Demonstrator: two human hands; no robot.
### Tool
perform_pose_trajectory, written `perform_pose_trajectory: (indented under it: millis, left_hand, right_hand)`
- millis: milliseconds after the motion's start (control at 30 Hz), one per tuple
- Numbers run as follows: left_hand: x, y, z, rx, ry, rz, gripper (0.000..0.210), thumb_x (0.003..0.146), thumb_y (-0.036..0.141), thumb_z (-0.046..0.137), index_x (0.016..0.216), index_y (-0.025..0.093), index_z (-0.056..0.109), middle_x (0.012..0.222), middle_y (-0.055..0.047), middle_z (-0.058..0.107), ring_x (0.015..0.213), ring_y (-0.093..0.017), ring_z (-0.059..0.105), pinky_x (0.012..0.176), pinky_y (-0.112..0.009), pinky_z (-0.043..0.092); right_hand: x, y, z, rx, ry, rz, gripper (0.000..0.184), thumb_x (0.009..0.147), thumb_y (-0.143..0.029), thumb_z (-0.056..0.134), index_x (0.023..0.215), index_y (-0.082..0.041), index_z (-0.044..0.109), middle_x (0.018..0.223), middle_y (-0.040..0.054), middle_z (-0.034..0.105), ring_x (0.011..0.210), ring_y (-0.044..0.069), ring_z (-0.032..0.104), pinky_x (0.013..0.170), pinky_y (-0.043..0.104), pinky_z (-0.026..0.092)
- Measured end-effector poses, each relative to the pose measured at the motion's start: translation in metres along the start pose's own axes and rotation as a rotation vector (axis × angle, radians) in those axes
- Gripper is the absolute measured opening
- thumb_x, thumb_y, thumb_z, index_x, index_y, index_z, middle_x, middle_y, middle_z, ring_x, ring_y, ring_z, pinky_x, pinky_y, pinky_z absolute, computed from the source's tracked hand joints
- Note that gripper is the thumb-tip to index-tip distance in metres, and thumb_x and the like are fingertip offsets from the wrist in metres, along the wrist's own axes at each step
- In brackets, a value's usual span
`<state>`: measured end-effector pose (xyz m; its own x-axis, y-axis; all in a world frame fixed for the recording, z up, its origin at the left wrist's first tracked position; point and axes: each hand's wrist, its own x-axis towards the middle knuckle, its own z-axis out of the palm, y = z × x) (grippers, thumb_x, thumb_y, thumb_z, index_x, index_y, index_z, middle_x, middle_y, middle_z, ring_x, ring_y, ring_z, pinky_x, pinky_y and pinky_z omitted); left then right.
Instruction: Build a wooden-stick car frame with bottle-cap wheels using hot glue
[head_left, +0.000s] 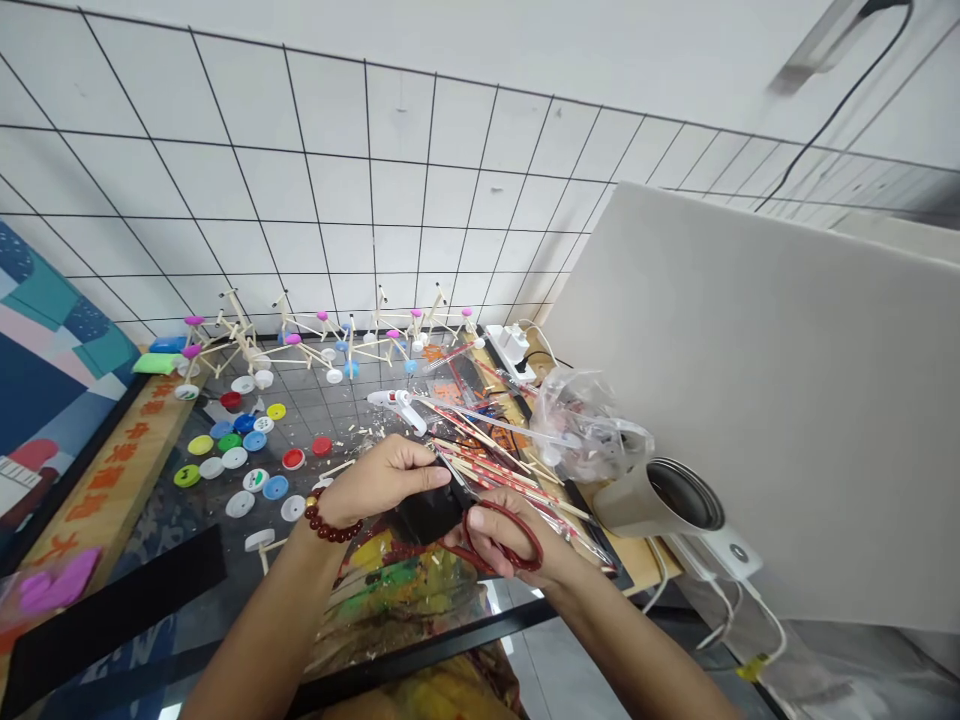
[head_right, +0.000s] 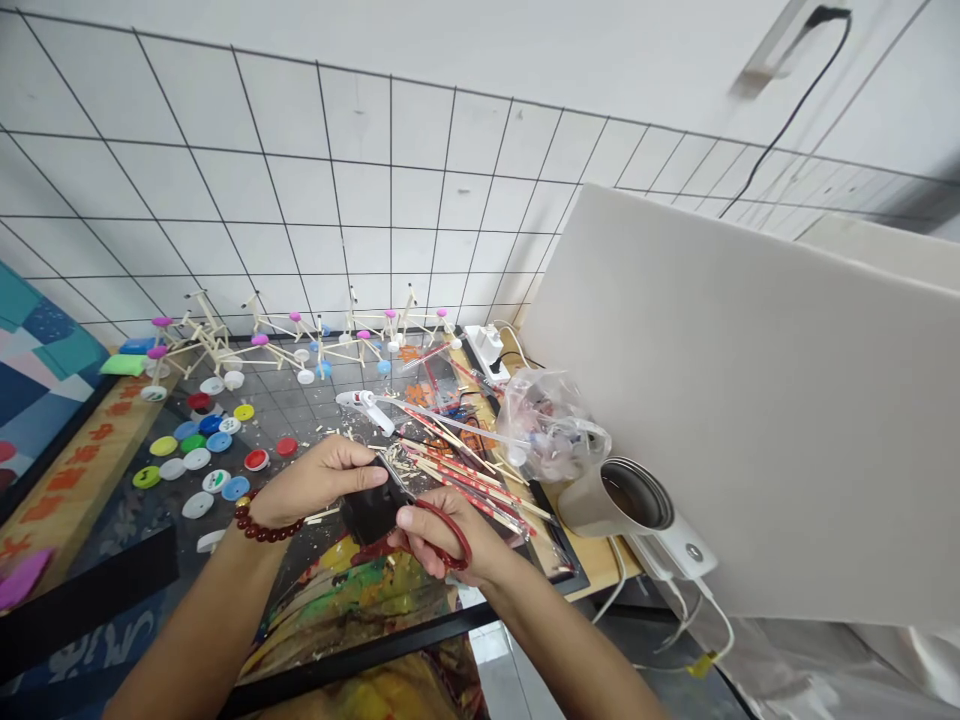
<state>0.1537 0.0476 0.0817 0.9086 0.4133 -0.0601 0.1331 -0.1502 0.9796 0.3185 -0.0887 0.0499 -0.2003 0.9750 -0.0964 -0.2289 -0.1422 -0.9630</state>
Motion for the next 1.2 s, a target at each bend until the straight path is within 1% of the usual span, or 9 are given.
perform_pose_trajectory:
  millis: [300,400,500,567,667,800,933,1100,1200]
  left_hand:
    - [-0.006,0.011,0.008,0.108,-0.113,0.067,0.048,0.085,0.043,0.059,0.050,0.015,0.042,0.053,0.005,0.029,0.055,-0.008,0.027,0.050,-0.022,0.023]
    - [-0.021,0.025,0.004,0.067,0.108,0.095,0.044,0.084,0.043,0.061,0.052,0.013,0.054,0.051,0.003,0.041,0.053,-0.008,0.035,0.050,-0.021,0.029]
    - [-0.039,0.038,-0.004,-0.090,0.400,0.134,0.036,0.079,0.044,0.069,0.060,0.013,0.068,0.055,-0.001,0.058,0.054,-0.012,0.050,0.054,-0.023,0.041]
    - [-0.050,0.043,-0.007,-0.253,0.592,0.169,0.031,0.072,0.042,0.077,0.063,0.013,0.072,0.057,-0.003,0.062,0.055,-0.015,0.055,0.056,-0.026,0.046]
    - [-0.062,0.045,-0.005,-0.518,0.759,0.236,0.026,0.065,0.038,0.083,0.065,0.014,0.073,0.058,-0.004,0.066,0.059,-0.018,0.063,0.058,-0.028,0.051]
    - [-0.075,0.039,0.001,-0.732,0.810,0.259,0.023,0.064,0.034,0.084,0.070,0.015,0.074,0.070,-0.007,0.072,0.078,-0.025,0.071,0.069,-0.033,0.057]
    - [-0.081,0.021,0.010,-0.800,0.842,0.187,0.024,0.059,0.031,0.087,0.067,0.015,0.072,0.070,-0.007,0.073,0.078,-0.026,0.072,0.071,-0.034,0.058]
    - [-0.078,-0.016,0.027,-0.748,0.914,0.152,0.029,0.054,0.030,0.091,0.058,0.014,0.068,0.062,-0.002,0.069,0.061,-0.015,0.065,0.062,-0.026,0.055]
    - [-0.079,-0.033,0.035,-0.698,0.909,0.159,0.027,0.056,0.030,0.090,0.057,0.013,0.069,0.060,0.000,0.069,0.059,-0.011,0.061,0.061,-0.022,0.051]
  right_hand:
    - [-0.009,-0.004,0.005,-0.131,0.118,0.000,0.060,0.083,-0.068,0.052,0.047,-0.021,0.045,0.033,-0.0051,0.041,0.032,0.007,0.032,0.040,0.024,0.026]
    - [-0.019,-0.008,0.000,-0.487,0.206,-0.006,0.059,0.083,-0.070,0.051,0.052,-0.020,0.047,0.041,-0.0033,0.048,0.039,0.009,0.040,0.044,0.024,0.029]
    - [-0.024,-0.003,0.003,-1.133,0.279,0.065,0.045,0.083,-0.059,0.061,0.063,-0.019,0.057,0.059,0.0023,0.062,0.055,0.015,0.055,0.053,0.025,0.034]
    - [-0.022,0.006,0.011,-1.497,0.177,0.136,0.031,0.084,-0.046,0.064,0.074,-0.017,0.065,0.074,0.0079,0.070,0.068,0.020,0.063,0.062,0.028,0.039]
    - [-0.014,0.025,0.031,-1.729,-0.028,0.155,0.019,0.086,-0.032,0.062,0.090,-0.015,0.069,0.090,0.0123,0.073,0.082,0.025,0.068,0.076,0.032,0.043]
    - [0.002,0.044,0.058,-1.771,-0.134,0.122,0.016,0.084,-0.017,0.059,0.092,-0.011,0.071,0.092,0.0161,0.073,0.089,0.027,0.068,0.082,0.036,0.044]
    - [0.014,0.055,0.069,-1.746,-0.105,0.113,0.022,0.082,-0.007,0.053,0.093,-0.010,0.072,0.092,0.0169,0.074,0.090,0.026,0.068,0.083,0.034,0.044]
    - [0.007,0.053,0.059,-1.731,0.038,0.066,0.021,0.082,-0.009,0.055,0.094,-0.013,0.072,0.094,0.0147,0.074,0.091,0.025,0.069,0.082,0.033,0.045]
    - [-0.006,0.044,0.051,-1.570,0.285,-0.026,0.025,0.093,-0.017,0.046,0.097,-0.017,0.071,0.095,0.0120,0.075,0.086,0.022,0.069,0.077,0.031,0.047]
